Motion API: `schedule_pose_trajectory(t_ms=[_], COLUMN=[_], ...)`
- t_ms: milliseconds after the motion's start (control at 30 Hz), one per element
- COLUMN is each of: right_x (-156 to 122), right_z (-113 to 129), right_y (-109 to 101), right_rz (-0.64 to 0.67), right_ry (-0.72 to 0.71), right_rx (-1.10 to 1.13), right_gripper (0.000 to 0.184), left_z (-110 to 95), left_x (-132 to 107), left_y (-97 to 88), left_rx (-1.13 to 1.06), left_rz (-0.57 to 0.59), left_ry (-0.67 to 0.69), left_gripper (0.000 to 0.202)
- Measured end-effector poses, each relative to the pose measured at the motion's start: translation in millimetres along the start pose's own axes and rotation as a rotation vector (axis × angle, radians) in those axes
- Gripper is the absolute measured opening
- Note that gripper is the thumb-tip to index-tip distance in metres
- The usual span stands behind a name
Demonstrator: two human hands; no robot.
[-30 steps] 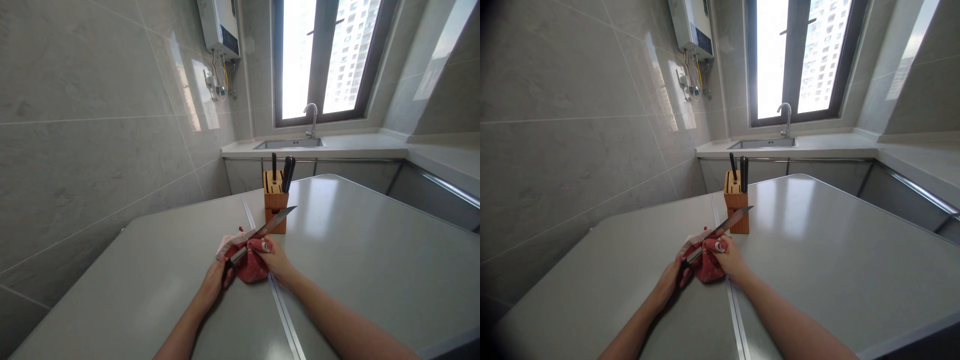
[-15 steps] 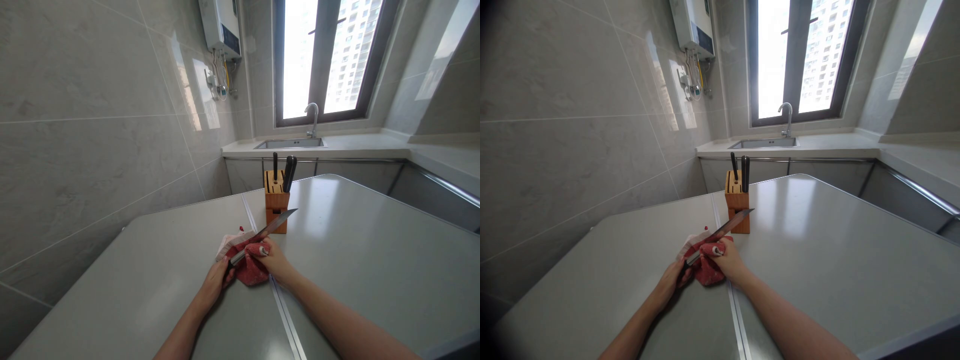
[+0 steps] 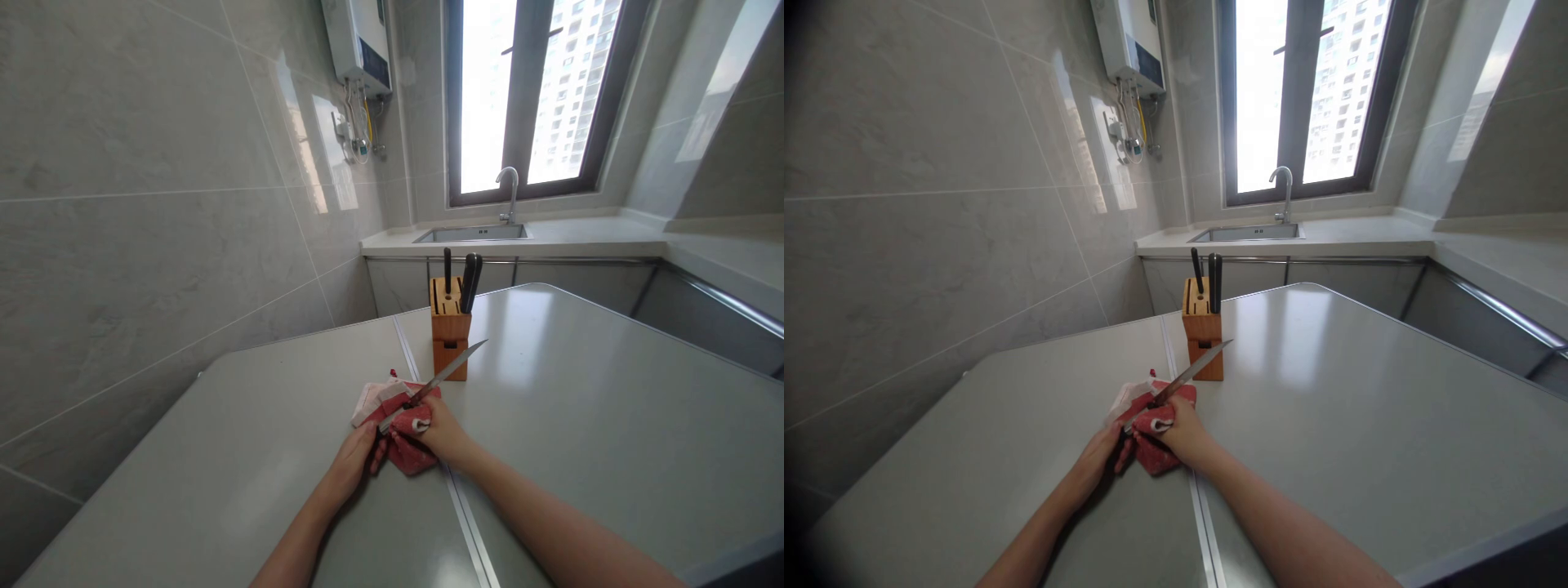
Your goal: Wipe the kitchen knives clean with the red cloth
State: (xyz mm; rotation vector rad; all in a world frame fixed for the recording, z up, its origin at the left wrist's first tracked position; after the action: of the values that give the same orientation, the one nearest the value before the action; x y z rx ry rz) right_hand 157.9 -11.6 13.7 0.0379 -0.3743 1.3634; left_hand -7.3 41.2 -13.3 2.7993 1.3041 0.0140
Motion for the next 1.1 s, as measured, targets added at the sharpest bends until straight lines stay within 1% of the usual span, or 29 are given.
schedule_pose_trajectory(t_ms=[100, 233, 367, 500, 667, 800, 1100], right_x=[-2, -4, -3, -4, -4, -4, -5], right_z=[-2, -2, 2, 5, 8, 7, 3], right_y=[4, 5, 5, 5, 6, 6, 7], right_rz=[0.006, 0.033, 0.049, 0.028, 0.024, 0.012, 0.017], right_ry=[-0.041, -0.030, -0.036, -0.018, -0.057, -0.097, -0.096], right_rx=[-0.069, -0.094, -0.047, -0.060, -0.060, -0.021, 0.031], right_gripper=[0.024, 0.020, 0.029, 0.031, 0.026, 0.022, 0.019], left_z=[0, -1, -3, -4, -6, -5, -8], left_x=[-2, -2, -2, -2, -1, -1, -2], left_y=[1.2, 1.7, 0.0, -0.9, -0.7, -0.8, -0.3], left_rx=[-0.042, -0.035, 0.024, 0.044, 0.069, 0.070, 0.082], left_rz=[0.043, 0.085, 0.119, 0.126, 0.137, 0.142, 0.129], left_ry=[0.022, 0.050, 0.102, 0.105, 0.114, 0.122, 0.122], left_gripper=[0.055, 0.054, 0.049, 0.046, 0.043, 0.039, 0.037])
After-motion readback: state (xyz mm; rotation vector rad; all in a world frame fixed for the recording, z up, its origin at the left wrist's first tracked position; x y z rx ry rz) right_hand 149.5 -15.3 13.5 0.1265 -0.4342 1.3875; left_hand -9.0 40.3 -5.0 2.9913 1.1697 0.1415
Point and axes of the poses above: each hand's wrist, its own x-axis towards the middle knuckle, its own y-axis out of the palm, z = x × y, the point moved 1 cm from there along x, towards the middle knuckle, and after that the axes turned 11 degrees about -x, right-handed, at the moved point
